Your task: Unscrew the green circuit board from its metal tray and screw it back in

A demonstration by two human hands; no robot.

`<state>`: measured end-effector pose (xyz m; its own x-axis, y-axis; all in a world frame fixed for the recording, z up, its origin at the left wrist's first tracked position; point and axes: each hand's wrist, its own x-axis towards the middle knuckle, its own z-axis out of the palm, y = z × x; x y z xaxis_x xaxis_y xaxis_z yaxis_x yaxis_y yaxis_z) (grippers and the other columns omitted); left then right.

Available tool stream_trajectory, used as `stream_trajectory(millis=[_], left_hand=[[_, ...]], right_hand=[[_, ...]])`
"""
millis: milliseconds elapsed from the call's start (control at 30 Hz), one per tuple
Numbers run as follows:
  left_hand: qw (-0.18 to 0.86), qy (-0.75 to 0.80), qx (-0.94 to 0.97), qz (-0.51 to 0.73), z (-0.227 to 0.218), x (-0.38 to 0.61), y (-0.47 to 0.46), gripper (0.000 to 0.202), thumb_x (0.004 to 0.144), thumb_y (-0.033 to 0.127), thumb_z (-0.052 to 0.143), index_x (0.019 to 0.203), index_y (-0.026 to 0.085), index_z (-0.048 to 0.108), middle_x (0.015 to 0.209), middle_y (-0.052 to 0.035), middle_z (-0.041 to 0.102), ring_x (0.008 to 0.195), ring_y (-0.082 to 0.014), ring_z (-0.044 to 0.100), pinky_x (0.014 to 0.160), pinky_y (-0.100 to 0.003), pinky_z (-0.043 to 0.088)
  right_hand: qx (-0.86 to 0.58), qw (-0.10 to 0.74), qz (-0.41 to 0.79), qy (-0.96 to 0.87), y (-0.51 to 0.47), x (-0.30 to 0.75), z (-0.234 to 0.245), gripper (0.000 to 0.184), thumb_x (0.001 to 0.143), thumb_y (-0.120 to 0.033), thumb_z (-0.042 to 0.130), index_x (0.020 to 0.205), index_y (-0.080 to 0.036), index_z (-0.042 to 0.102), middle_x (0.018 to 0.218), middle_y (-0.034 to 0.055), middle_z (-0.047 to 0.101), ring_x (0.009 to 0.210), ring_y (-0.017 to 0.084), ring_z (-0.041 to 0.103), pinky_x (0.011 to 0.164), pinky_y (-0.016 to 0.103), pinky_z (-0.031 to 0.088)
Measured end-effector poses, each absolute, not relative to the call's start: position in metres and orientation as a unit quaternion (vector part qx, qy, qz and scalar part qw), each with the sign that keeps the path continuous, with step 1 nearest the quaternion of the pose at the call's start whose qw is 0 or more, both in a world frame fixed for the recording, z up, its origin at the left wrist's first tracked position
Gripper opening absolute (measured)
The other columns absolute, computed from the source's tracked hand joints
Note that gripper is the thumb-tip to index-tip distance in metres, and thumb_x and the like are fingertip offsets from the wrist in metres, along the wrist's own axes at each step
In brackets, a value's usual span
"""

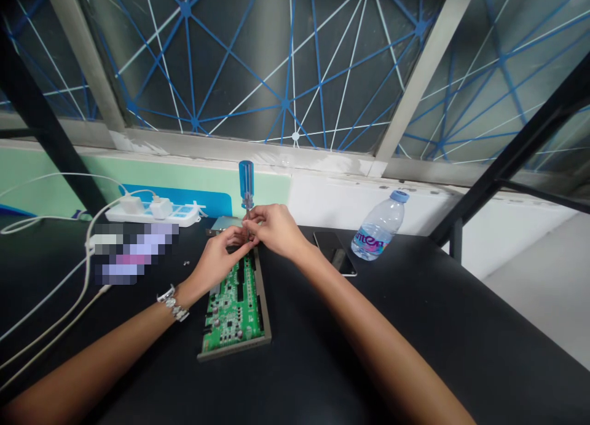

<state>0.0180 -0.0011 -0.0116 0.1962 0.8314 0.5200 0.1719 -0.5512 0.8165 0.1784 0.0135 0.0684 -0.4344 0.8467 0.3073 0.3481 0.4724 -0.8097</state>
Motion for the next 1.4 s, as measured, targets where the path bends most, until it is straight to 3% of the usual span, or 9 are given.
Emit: stream_trajectory(millis=[233,333,500,700,867,1133,1267,1400], left_hand=[[0.293,0.386,0.692,0.535,-0.017,0.019,0.003,0.013,0.085,0.03,0.067,0.084,0.018,0.064,0.081,-0.003,0.072,0.076,-0.0186,0.069,0.071,-0.028,0.054],[0.319,0.378,0.68,0.541,-0.018,0.019,0.005,0.012,0.084,0.028,0.067,0.085,0.016,0.066,0.083,-0.0047,0.073,0.079,-0.0201,0.07,0.074,-0.029,0.054],[0.373,0.358,0.665,0.538,-0.016,0.016,0.007,0.014,0.083,0.027,0.067,0.088,0.014,0.069,0.089,-0.0083,0.075,0.084,-0.0225,0.071,0.079,-0.031,0.055],[0.408,0.337,0.679,0.509,-0.013,0.014,0.007,0.018,0.086,0.023,0.062,0.096,0.011,0.071,0.095,-0.0109,0.076,0.089,-0.0234,0.071,0.086,-0.035,0.054],[0.398,0.325,0.698,0.499,-0.015,0.013,0.009,0.021,0.089,0.02,0.058,0.102,0.012,0.071,0.102,-0.0112,0.075,0.095,-0.0231,0.07,0.091,-0.036,0.053],[0.386,0.338,0.706,0.489,-0.016,0.013,0.008,0.023,0.092,0.024,0.055,0.105,0.012,0.07,0.103,-0.0116,0.075,0.093,-0.0218,0.071,0.091,-0.037,0.053],[0.391,0.338,0.702,0.49,-0.016,0.014,0.008,0.021,0.092,0.025,0.056,0.102,0.013,0.069,0.1,-0.0107,0.075,0.093,-0.0209,0.071,0.091,-0.036,0.053],[0.387,0.339,0.706,0.487,-0.016,0.013,0.008,0.021,0.092,0.025,0.056,0.103,0.013,0.069,0.098,-0.0101,0.075,0.094,-0.0208,0.071,0.091,-0.035,0.053]], right_hand=[[-0.43,0.399,0.258,-0.768,0.014,0.173,0.06,0.017,0.082,-0.03,0.065,0.071,-0.018,0.06,0.064,0.0023,0.065,0.056,0.017,0.066,0.051,0.025,0.048],[-0.432,0.402,0.241,-0.771,0.015,0.173,0.058,0.02,0.083,-0.033,0.065,0.071,-0.017,0.059,0.064,0.0028,0.065,0.058,0.017,0.066,0.054,0.026,0.05],[-0.357,0.368,0.356,-0.781,0.014,0.177,0.065,0.017,0.086,-0.028,0.06,0.096,-0.014,0.062,0.089,0.0073,0.07,0.059,0.014,0.067,0.059,0.027,0.054],[-0.384,0.401,0.28,-0.783,0.011,0.174,0.065,0.014,0.085,-0.027,0.061,0.078,-0.015,0.063,0.067,0.0012,0.065,0.049,0.012,0.06,0.048,0.023,0.045],[-0.386,0.43,0.257,-0.775,0.014,0.171,0.057,0.018,0.084,-0.03,0.062,0.072,-0.018,0.057,0.062,-0.0001,0.061,0.053,0.013,0.06,0.051,0.024,0.045],[-0.366,0.438,0.293,-0.767,0.013,0.18,0.075,0.023,0.083,-0.035,0.064,0.097,-0.018,0.057,0.093,0.0055,0.064,0.07,0.015,0.063,0.06,0.027,0.049],[-0.352,0.436,0.348,-0.752,0.015,0.183,0.08,0.02,0.084,-0.035,0.063,0.092,-0.018,0.055,0.091,0.0048,0.063,0.07,0.014,0.062,0.057,0.026,0.047],[-0.331,0.458,0.312,-0.764,0.02,0.183,0.077,0.021,0.082,-0.037,0.065,0.087,-0.018,0.056,0.082,0.0018,0.061,0.069,0.014,0.059,0.064,0.028,0.048]])
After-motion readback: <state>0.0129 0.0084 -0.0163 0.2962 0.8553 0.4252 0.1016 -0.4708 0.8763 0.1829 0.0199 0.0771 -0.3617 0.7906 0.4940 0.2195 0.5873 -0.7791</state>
